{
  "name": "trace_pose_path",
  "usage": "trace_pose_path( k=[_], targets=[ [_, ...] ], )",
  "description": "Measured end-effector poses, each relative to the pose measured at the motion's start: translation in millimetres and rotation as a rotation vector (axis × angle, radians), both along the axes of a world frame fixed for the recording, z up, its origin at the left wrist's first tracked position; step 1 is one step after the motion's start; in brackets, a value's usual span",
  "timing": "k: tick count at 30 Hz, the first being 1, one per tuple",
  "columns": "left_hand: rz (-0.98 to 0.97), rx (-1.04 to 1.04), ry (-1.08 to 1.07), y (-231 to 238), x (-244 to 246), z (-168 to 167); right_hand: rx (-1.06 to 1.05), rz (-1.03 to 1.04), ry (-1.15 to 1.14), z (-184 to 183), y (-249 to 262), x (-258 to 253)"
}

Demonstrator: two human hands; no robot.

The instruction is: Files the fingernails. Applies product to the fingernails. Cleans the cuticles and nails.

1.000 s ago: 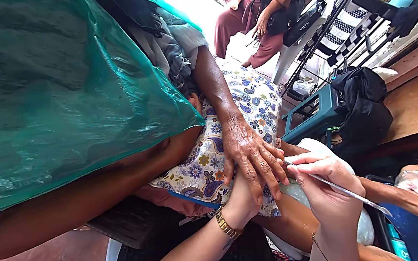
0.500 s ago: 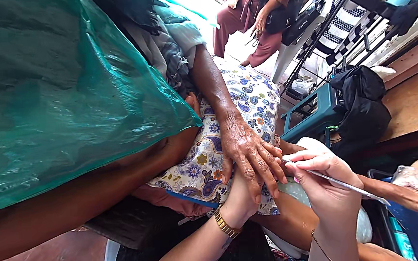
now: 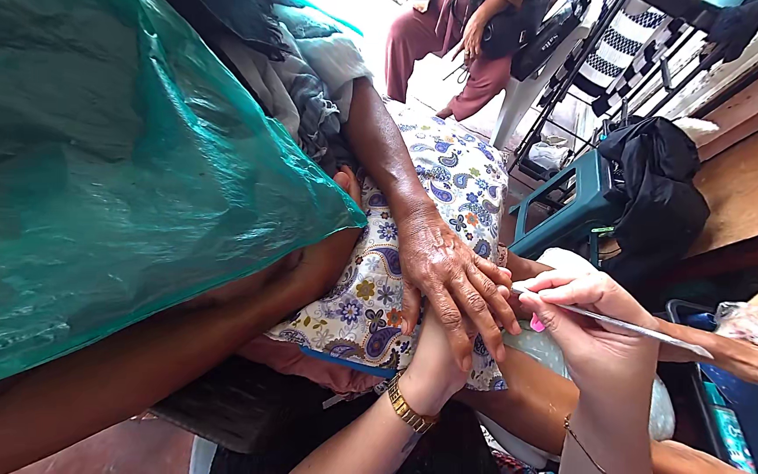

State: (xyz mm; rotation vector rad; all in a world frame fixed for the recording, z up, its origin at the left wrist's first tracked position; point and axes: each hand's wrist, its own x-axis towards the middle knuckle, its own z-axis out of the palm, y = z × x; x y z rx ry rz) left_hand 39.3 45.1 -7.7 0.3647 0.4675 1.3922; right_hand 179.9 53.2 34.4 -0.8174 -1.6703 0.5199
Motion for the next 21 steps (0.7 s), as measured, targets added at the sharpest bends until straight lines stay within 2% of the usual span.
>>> trace_pose_path(
  k=[4, 12, 21],
  targets=[
    [-0.016, 0.045, 0.010, 0.1, -1.2, -1.7, -0.017, 0.012, 0.017, 0.7, 0.9, 0.5],
    [-0.025, -0.007, 0.016, -3.6, -0.6, -3.5, -0.016, 0.003, 0.028, -0.1, 1.7, -0.8],
    [-0.041, 0.083, 0.018, -3.2, -3.2, -5.2, -0.034, 0.043, 0.046, 2.3, -0.6, 5.0]
  ],
)
